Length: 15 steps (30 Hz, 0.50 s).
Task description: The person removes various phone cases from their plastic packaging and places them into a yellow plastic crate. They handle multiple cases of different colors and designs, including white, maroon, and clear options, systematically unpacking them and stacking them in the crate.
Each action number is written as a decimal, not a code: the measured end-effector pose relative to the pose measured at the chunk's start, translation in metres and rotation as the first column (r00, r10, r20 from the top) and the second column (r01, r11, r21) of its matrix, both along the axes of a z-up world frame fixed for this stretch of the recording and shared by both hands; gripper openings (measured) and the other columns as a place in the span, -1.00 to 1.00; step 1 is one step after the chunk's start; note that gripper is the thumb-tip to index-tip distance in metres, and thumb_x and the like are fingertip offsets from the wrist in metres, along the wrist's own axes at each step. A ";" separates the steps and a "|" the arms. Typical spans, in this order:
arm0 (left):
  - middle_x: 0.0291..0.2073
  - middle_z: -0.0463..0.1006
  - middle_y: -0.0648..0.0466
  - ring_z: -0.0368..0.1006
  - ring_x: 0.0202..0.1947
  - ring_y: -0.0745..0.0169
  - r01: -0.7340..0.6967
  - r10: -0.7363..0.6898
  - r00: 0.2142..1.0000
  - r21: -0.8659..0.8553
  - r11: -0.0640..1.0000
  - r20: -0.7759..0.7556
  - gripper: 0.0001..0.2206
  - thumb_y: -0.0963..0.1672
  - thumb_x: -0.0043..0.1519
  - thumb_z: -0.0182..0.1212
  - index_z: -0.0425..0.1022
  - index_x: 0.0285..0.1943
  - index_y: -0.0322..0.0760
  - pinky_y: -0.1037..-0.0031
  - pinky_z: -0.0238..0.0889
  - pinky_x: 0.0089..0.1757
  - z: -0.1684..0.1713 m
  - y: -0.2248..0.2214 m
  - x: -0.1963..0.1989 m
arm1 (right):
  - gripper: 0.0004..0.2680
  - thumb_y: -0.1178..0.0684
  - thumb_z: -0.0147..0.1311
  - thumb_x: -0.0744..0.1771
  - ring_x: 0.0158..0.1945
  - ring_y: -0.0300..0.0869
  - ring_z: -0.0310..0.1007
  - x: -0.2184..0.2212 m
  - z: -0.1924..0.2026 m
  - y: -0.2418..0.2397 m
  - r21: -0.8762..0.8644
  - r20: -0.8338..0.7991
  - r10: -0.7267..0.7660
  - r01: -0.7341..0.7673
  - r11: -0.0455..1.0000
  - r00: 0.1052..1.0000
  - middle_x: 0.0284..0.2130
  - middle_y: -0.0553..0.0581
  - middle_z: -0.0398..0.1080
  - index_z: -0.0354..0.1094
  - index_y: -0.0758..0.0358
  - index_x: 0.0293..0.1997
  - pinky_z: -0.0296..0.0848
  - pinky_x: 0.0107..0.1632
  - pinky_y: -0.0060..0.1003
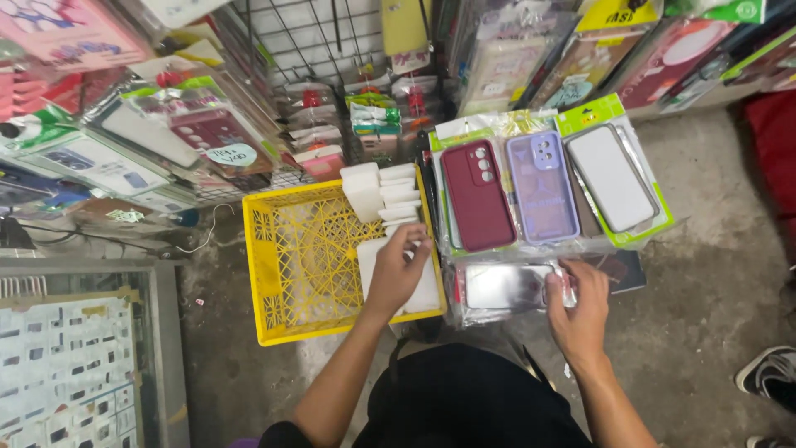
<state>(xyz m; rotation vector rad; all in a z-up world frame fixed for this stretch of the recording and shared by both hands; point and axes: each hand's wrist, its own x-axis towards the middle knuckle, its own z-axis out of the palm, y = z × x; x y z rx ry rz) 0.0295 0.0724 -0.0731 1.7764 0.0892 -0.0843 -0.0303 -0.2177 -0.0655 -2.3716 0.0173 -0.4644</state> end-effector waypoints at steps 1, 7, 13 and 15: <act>-0.18 0.66 0.07 0.50 -0.31 0.37 -0.003 0.003 1.000 -0.003 1.000 0.011 -0.74 -0.11 0.30 0.23 0.46 0.11 -0.33 0.52 0.32 -0.35 -0.003 0.005 0.015 | -0.78 0.13 0.16 0.37 0.10 0.10 0.38 0.014 0.009 0.011 -0.003 0.011 0.003 -0.003 1.000 1.000 0.02 0.27 0.41 0.38 0.32 0.12 0.38 0.17 -0.09; -0.08 0.64 0.02 0.49 -0.25 0.32 -0.046 0.055 0.987 -0.065 0.997 0.151 -0.69 -0.12 0.31 0.26 0.43 0.18 -0.33 0.53 0.36 -0.28 -0.009 0.027 0.112 | -0.73 0.08 0.17 0.36 0.16 0.12 0.42 0.086 0.056 0.086 0.057 -0.005 0.255 -0.254 0.965 0.967 0.07 0.32 0.42 0.37 0.33 0.16 0.37 0.22 -0.08; 0.15 0.46 -0.11 0.52 -0.10 0.22 -0.103 0.111 0.976 -0.051 0.993 0.186 -0.49 -0.10 0.24 0.31 0.23 0.33 -0.34 0.38 0.46 -0.14 -0.044 0.037 0.240 | -0.62 0.02 0.09 0.38 0.27 0.21 0.34 0.129 0.053 0.140 0.098 -0.065 0.460 -0.453 0.886 0.885 0.20 0.40 0.34 0.21 0.37 0.33 0.28 0.29 -0.05; 0.15 0.49 -0.14 0.54 0.00 0.13 -0.173 0.179 0.949 -0.049 0.984 0.261 -0.47 -0.13 0.20 0.36 0.26 0.32 -0.35 0.32 0.48 -0.08 -0.076 0.036 0.305 | -0.60 0.01 0.11 0.37 0.30 0.18 0.33 0.146 0.048 0.150 0.116 -0.106 0.443 -0.431 0.895 0.890 0.22 0.39 0.32 0.18 0.35 0.35 0.29 0.31 -0.09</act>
